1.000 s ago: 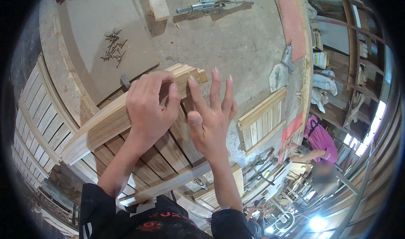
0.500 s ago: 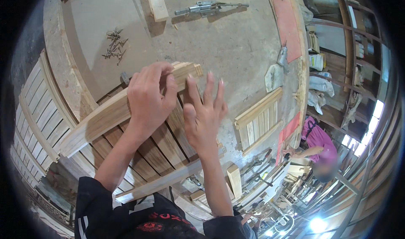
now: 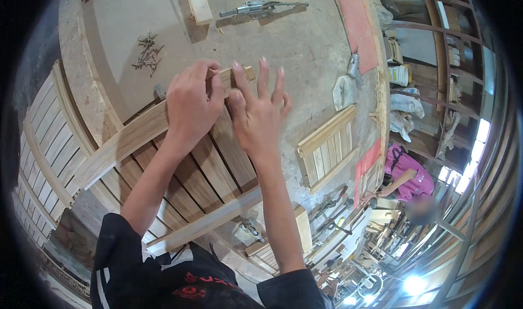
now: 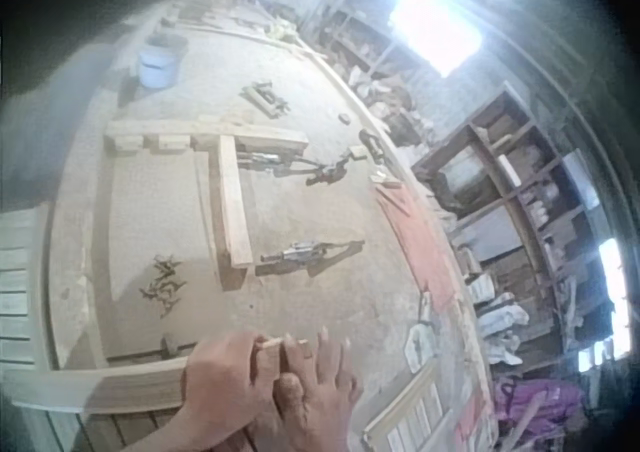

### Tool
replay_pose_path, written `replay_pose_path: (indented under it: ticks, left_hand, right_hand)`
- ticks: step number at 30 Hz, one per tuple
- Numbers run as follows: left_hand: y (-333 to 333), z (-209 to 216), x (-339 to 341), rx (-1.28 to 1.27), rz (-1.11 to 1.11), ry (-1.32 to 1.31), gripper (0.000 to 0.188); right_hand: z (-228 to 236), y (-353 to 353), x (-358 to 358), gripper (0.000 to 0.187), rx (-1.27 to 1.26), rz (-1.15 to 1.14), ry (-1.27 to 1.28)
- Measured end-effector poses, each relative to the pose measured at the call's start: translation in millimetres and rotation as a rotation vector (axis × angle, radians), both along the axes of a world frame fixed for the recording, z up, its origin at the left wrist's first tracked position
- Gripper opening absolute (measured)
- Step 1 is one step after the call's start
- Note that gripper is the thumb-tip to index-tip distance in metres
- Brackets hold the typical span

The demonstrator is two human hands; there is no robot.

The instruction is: Assembling wooden furniture components by aligning slats and securing them with a nail gun.

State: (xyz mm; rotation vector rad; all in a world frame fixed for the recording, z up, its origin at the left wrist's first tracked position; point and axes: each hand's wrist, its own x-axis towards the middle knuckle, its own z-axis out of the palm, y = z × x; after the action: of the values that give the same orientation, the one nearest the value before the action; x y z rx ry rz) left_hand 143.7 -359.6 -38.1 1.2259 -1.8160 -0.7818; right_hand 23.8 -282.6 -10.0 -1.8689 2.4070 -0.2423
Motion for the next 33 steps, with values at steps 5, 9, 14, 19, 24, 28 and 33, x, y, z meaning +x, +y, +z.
replay_pose_path:
  ticks: [5,9,14,19,24,28,33]
  left_hand:
    - [4,0,-5,-0.052,-0.018,-0.040,0.014]
    - [6,-3,-7,-0.106,-0.064,-0.130,0.020]
    - [12,-2,2,-0.199,-0.165,-0.314,0.030]
    - [16,12,-8,-0.195,-0.244,-0.390,0.028]
    - [11,0,-3,-0.190,-0.189,-0.578,0.050]
    - [7,-16,-17,-0.370,-0.254,-0.533,0.052]
    - [-13,-5,-13,-0.432,-0.406,-0.505,0.053]
  right_hand:
    - [-9,13,4,0.048,-0.009,-0.080,-0.017]
    - [1,24,-5,0.047,-0.110,-0.027,-0.009]
    - [14,223,4,0.053,-0.170,-0.336,-0.234]
    - [-4,526,52,0.043,-0.103,-1.150,-0.396]
    - [-84,947,251,0.028,-0.138,-1.652,-0.111]
    - [-67,956,433,0.037,-0.327,-2.873,-0.557]
    - [-139,914,535,0.042,0.015,-2.462,-0.447]
